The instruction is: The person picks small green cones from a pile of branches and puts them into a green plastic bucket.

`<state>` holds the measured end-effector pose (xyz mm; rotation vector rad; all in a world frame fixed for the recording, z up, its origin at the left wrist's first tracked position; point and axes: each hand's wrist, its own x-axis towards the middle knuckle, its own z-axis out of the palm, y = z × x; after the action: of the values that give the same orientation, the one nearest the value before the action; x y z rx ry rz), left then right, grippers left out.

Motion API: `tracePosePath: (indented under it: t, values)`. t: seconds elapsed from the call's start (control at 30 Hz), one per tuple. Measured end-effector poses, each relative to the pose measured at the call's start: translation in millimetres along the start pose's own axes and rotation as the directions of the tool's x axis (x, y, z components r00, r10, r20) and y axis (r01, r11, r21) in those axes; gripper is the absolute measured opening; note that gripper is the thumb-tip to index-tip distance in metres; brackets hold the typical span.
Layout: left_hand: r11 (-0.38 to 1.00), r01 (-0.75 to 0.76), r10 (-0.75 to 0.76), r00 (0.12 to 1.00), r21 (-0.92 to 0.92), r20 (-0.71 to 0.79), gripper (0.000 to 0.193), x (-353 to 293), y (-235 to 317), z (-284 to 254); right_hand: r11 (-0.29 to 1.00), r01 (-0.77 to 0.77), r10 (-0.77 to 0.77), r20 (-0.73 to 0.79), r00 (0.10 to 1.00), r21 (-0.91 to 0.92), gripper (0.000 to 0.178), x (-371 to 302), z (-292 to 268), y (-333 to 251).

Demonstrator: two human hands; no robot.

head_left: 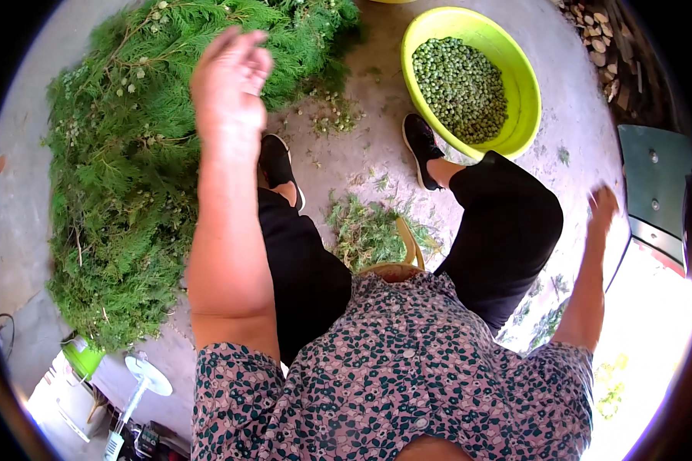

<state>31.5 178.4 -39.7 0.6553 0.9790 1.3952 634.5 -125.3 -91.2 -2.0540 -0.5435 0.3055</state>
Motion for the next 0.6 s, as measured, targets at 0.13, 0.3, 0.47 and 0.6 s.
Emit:
tracePosePath:
  t: [0.13, 0.3, 0.47, 0.6]
  values:
    - [0.695, -0.171, -0.295, 0.818, 0.699, 0.493, 0.031, -62, -25, 51, 0.933, 0.221, -0.063, 0.478, 0.876, -0.283, 0.025, -101, 202, -134]
    - [0.546, -0.726, -0.117, 0.429, 0.419, 0.896, 0.018, -106, -39, 59, 0.782, 0.62, -0.328, 0.884, 0.332, 0.057, 0.02, -203, 372, -74]
    - [0.352, -0.794, -0.091, 0.498, 0.495, 0.862, 0.023, -102, -15, 56, 0.708, 0.682, -0.304, 0.951, 0.061, 0.183, 0.019, -280, 469, -13]
    - [0.243, -0.808, -0.228, 0.49, 0.537, 0.841, 0.034, -95, 7, 42, 0.704, 0.659, -0.482, 0.859, 0.171, 0.264, 0.015, -305, 537, 1]
